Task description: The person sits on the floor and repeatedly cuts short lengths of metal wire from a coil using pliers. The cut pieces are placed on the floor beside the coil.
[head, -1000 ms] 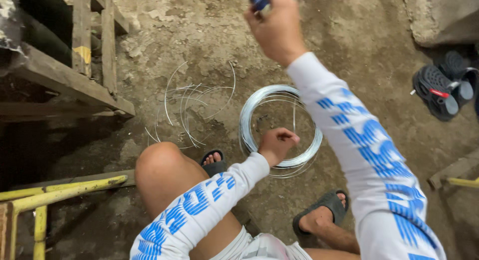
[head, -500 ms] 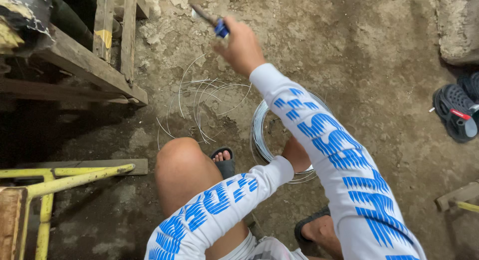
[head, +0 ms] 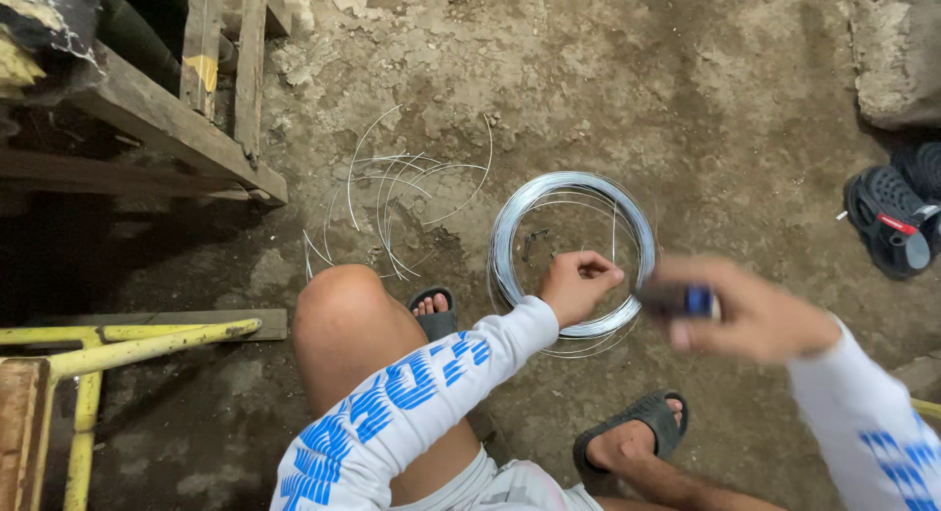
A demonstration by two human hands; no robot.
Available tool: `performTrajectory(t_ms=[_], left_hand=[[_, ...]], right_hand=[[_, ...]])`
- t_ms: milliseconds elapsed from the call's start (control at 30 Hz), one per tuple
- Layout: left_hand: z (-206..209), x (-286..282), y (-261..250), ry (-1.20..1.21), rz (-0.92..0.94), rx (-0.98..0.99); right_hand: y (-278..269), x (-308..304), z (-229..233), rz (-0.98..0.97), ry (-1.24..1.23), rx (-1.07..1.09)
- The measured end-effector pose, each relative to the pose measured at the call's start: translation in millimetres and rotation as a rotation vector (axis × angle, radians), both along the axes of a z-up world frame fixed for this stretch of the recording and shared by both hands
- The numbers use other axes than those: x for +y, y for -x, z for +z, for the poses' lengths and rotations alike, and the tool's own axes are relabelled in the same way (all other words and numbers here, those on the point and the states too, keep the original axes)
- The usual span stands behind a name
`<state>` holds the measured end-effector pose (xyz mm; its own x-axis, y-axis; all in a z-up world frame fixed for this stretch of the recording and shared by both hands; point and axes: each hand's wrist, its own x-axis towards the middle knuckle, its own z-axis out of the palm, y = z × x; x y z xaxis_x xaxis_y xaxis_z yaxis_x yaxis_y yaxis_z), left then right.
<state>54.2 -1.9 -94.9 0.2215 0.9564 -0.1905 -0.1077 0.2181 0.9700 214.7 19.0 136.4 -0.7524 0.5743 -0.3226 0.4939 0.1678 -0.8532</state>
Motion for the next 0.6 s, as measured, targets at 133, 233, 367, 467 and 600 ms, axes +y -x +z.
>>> performTrajectory(t_ms=[133,233,367,467,600], left_hand=[[-5.1,3.3,-5.0,-0.06,0.01,-0.002],[-8.0,5.7,-8.9,-0.073,0.01,0.048],[-10.8,2.7,-10.0,-0.078,0.0,0.002],[-7.3,10.2,-5.5,-0.097,-0.023,0.051],[-9.2,8.8,2.1,-0.073,-0.069,0.033]], right_hand=[[-34.4,-72.3,-87.2,0.173,0.381,-0.316],[-28.1,-136.0,-199.9,0.226,0.336,-0.623],[0.1,-211.5,-323.6,0.046,-0.1,-0.523],[4.0,-197.8,-353.1,0.013,-0.349,-0.445],[-26.0,-103.9,-314.8,-0.273,0.039,-0.493]])
